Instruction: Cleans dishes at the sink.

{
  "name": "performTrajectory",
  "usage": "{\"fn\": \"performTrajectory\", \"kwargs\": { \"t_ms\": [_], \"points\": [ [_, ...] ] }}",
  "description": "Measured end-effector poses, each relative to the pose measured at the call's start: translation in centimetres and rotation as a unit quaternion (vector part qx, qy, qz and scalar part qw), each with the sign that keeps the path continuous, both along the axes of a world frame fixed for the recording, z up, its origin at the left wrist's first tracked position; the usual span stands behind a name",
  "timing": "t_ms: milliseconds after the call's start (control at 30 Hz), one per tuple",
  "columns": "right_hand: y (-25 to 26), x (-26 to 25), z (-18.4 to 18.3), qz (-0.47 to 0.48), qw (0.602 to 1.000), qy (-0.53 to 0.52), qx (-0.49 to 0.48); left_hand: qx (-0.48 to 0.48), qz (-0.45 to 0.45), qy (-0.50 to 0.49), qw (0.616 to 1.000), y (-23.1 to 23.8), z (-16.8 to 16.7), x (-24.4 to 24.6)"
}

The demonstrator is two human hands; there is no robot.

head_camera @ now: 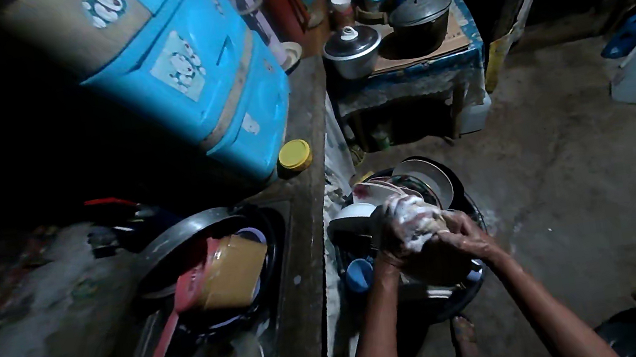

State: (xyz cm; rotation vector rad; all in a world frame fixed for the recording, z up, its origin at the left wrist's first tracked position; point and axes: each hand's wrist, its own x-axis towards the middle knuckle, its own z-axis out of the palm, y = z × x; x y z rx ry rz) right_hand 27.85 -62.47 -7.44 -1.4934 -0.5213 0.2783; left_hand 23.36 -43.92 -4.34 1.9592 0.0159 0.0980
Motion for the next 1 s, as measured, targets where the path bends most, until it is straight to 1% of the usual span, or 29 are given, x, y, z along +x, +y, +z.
{"fn": "performTrajectory", "kwargs": {
  "t_ms": [33,67,100,133,167,200,233,300,333,367,400,433,467,500,533,567,600,633,700,767,800,833,867,900,967,1000],
  "points": [
    [0.0,-0.4,0.1,-0.028,1.000,0.005,0.005,-0.052,0.049,-0.023,0.997,0.6,-2.1,0.6],
    [0.1,-0.9,0.3,-0.057,0.998,0.016,0.012,-0.070,0.089,-0.073,0.991,1.3,-3.8,1.2],
    [0.1,-1.2,0.5,-0.079,0.996,0.027,0.021,-0.066,0.116,-0.150,0.980,2.2,-5.3,2.2],
    [0.1,-1.4,0.7,-0.085,0.995,0.042,0.028,-0.066,0.143,-0.191,0.969,2.8,-6.1,2.9],
    [0.0,-1.4,0.5,-0.068,0.996,0.053,0.025,-0.064,0.157,-0.211,0.963,3.2,-6.8,3.2],
    [-0.2,-1.2,0.2,-0.031,0.997,0.064,0.011,-0.055,0.154,-0.215,0.963,3.3,-6.9,3.3],
    [-0.4,-0.8,0.0,0.010,0.997,0.075,-0.010,-0.030,0.133,-0.204,0.969,3.2,-6.6,3.2],
    [-0.2,-0.2,-0.5,0.057,0.994,0.079,-0.054,0.049,0.037,-0.163,0.985,2.1,-6.0,2.7],
    [0.2,-0.3,-0.7,0.056,0.994,0.073,-0.058,0.102,-0.007,-0.154,0.983,1.2,-5.5,2.5],
    [0.7,-0.6,-0.8,0.025,0.996,0.067,-0.056,0.152,-0.031,-0.157,0.975,0.1,-4.5,2.3],
    [0.9,-0.8,-1.0,-0.006,0.997,0.058,-0.045,0.176,-0.030,-0.133,0.975,-0.4,-3.6,2.1],
    [1.0,-0.9,-1.0,-0.039,0.997,0.067,-0.029,0.160,-0.020,-0.068,0.985,-0.2,-3.2,2.0],
    [1.0,-1.0,-0.8,-0.073,0.993,0.092,-0.011,0.099,0.001,0.015,0.995,0.3,-3.0,1.9],
    [0.9,-1.1,-0.7,-0.114,0.986,0.118,0.007,0.034,0.040,0.029,0.998,1.2,-3.9,2.4],
    [0.6,-1.2,-0.9,-0.159,0.976,0.142,0.033,-0.024,0.081,-0.014,0.996,2.1,-5.5,3.0],
    [0.5,-1.3,-1.2,-0.207,0.962,0.167,0.059,-0.066,0.107,-0.032,0.992,3.0,-7.1,3.3],
    [0.4,-1.2,-1.7,-0.253,0.945,0.190,0.088,-0.081,0.130,-0.024,0.988,3.6,-8.3,3.1],
    [0.5,-1.0,-2.4,-0.295,0.926,0.210,0.110,-0.067,0.147,-0.019,0.987,3.5,-9.0,2.4],
    [1.1,-0.9,-4.0,-0.360,0.887,0.262,0.122,0.025,0.144,-0.024,0.989,1.6,-9.0,0.2],
    [2.3,-1.0,-5.3,-0.396,0.859,0.301,0.121,0.160,0.080,-0.057,0.982,-1.4,-8.2,-1.4],
    [3.0,-1.2,-5.5,-0.396,0.860,0.304,0.107,0.216,0.038,-0.073,0.973,-3.0,-7.6,-1.5],
    [3.7,-1.5,-5.6,-0.381,0.873,0.293,0.083,0.256,-0.006,-0.067,0.964,-4.1,-6.8,-1.1],
    [4.3,-2.0,-5.7,-0.360,0.890,0.272,0.056,0.293,-0.035,-0.049,0.954,-4.7,-6.0,-0.2],
    [4.7,-2.2,-5.7,-0.347,0.902,0.255,0.036,0.322,-0.050,-0.002,0.945,-4.6,-5.1,1.1],
    [5.0,-2.3,-5.5,-0.350,0.903,0.247,0.015,0.334,-0.038,0.108,0.936,-3.0,-3.3,3.6],
    [4.8,-2.4,-5.1,-0.356,0.900,0.250,0.013,0.340,-0.014,0.124,0.932,-1.6,-3.5,4.5]
  ]
}}
